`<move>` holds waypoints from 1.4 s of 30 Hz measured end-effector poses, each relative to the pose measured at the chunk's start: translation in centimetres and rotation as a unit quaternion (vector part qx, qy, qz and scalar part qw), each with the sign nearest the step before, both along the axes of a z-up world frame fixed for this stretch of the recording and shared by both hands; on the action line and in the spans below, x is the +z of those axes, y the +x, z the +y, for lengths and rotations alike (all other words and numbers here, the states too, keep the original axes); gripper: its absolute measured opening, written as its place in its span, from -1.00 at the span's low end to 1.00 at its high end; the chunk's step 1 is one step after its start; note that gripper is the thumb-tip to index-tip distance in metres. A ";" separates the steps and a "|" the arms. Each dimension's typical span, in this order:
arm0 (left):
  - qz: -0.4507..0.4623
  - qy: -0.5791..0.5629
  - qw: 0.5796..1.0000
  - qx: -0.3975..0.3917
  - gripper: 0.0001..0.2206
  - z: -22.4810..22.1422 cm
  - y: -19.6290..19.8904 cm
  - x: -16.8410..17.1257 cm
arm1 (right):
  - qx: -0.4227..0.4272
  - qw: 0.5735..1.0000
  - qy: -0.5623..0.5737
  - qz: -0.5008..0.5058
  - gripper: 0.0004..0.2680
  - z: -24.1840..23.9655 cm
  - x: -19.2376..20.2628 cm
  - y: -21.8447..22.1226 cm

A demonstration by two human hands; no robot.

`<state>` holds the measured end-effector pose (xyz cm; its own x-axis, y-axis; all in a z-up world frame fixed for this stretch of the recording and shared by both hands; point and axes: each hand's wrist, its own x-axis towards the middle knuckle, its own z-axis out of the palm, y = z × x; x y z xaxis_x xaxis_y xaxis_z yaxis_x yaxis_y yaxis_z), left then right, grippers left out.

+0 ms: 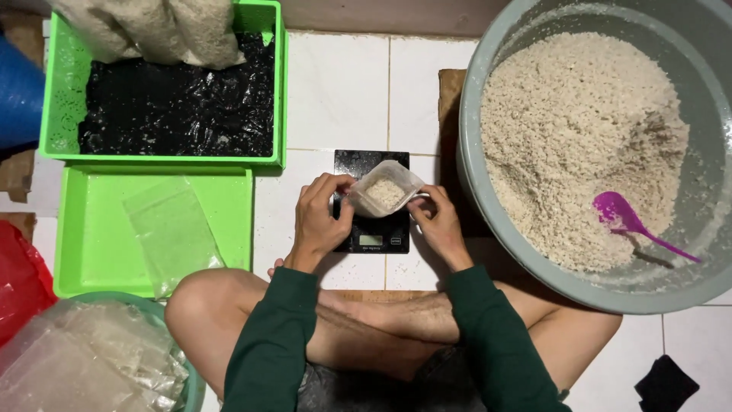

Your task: Scooping white grains from a large basin into small plastic bags and weighing them on a digital scale.

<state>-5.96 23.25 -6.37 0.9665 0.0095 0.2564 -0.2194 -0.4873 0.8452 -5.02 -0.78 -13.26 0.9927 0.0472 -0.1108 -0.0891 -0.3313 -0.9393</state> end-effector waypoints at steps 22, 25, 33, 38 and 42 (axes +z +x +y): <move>0.362 0.213 0.908 0.005 -0.73 1.0 0.6 -1.9 | -0.014 0.994 -0.103 0.016 -0.75 -0.5 -2.5 1.0; 0.359 0.208 0.910 -0.008 -0.73 1.1 0.5 -1.5 | -0.016 0.996 -0.090 0.023 -0.77 -0.2 -2.0 0.9; 0.380 0.195 0.904 -0.020 -0.66 0.8 0.6 -0.3 | -0.016 0.996 -0.082 0.026 -0.78 -0.1 -1.9 0.9; 0.370 0.192 0.909 -0.022 -0.63 0.9 0.6 -0.1 | -0.004 0.995 -0.099 0.005 -0.74 0.1 -1.5 0.9; 0.358 0.187 0.914 -0.027 -0.60 0.9 0.5 0.0 | 0.002 0.994 -0.110 -0.017 -0.70 -0.2 -2.2 0.9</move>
<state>-5.50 24.17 -6.32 0.8843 -0.0013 -0.4669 0.2933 -0.7764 0.5578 -4.08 -1.03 -15.45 0.9959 0.0301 -0.0847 -0.0561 -0.5287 -0.8469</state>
